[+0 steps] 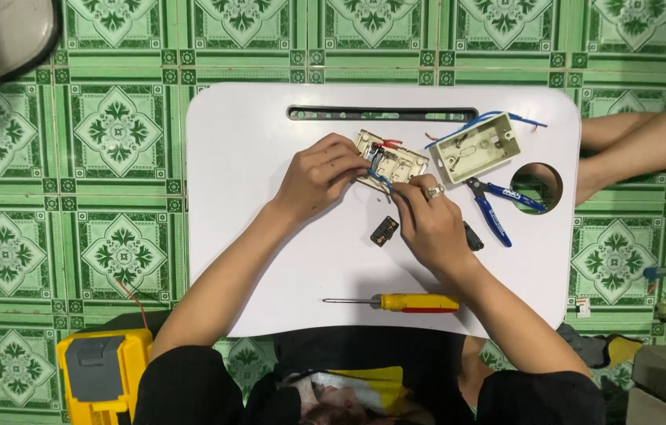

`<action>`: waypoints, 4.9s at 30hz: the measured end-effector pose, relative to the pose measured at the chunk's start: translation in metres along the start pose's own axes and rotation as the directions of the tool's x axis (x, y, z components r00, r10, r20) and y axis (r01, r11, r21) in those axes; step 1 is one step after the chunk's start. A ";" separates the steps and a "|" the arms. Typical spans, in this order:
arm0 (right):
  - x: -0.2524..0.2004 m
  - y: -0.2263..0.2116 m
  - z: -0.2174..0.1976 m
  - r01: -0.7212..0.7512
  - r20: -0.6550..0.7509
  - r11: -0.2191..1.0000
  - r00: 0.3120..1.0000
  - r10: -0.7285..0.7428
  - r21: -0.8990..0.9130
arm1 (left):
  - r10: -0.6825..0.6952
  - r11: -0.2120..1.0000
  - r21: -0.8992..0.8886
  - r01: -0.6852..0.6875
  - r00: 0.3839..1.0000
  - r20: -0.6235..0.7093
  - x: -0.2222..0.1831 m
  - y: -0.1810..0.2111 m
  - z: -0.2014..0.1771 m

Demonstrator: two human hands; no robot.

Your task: The person sits on the floor and works on a small electrical component on a white table. They use a screwdriver to tighten screws on the component and manipulate wires with their hands. They also use pliers to strip or cut wires. The task involves assembling or repairing the electrical device.

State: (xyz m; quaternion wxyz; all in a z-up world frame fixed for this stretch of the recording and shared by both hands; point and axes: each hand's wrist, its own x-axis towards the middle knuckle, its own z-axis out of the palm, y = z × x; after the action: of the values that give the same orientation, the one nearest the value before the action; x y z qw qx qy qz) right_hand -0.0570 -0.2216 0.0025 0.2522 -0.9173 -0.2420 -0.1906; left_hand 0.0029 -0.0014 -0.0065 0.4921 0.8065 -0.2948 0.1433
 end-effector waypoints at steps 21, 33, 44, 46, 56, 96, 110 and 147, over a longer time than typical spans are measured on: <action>-0.008 0.009 0.013 0.013 -0.054 1.000 0.998 -0.012 0.015 | -0.024 1.000 0.005 0.024 1.000 -0.010 -0.002 -0.001 0.002; -0.010 0.010 0.016 -0.021 -0.023 0.999 0.999 0.022 0.044 | 0.005 0.998 0.058 -0.005 1.000 0.003 0.001 0.005 -0.002; -0.014 0.011 0.016 0.009 -0.094 0.998 0.995 -0.015 -0.066 | 0.063 0.997 0.040 -0.064 0.998 0.022 0.002 0.004 0.003; -0.012 0.010 0.015 -0.031 -0.096 0.999 0.995 0.027 -0.041 | 0.091 0.995 0.038 -0.092 0.995 0.029 0.005 0.009 0.002; -0.009 0.008 0.012 0.006 -0.050 0.999 0.999 -0.009 -0.049 | 0.073 0.994 0.074 -0.074 0.997 0.019 0.007 0.012 0.001; 0.004 0.001 -0.006 -0.110 0.119 0.986 0.988 0.095 0.122 | 0.049 0.993 0.111 -0.046 0.999 -0.020 -0.007 -0.002 0.010; 0.005 0.011 0.001 0.145 0.078 0.952 0.989 -0.129 -0.270 | 0.015 0.997 0.081 -0.013 1.000 -0.021 -0.011 -0.003 0.012; 0.009 -0.011 -0.044 -0.407 0.288 0.908 0.885 0.365 0.098 | -0.058 0.992 0.120 0.049 0.996 0.068 -0.004 0.013 0.001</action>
State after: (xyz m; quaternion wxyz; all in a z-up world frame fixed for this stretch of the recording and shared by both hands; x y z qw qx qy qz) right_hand -0.0654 -0.2349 0.0462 0.3213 -0.9417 -0.0996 0.0064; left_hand -0.0080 -0.0057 0.0004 0.4363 0.8464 -0.2815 0.1183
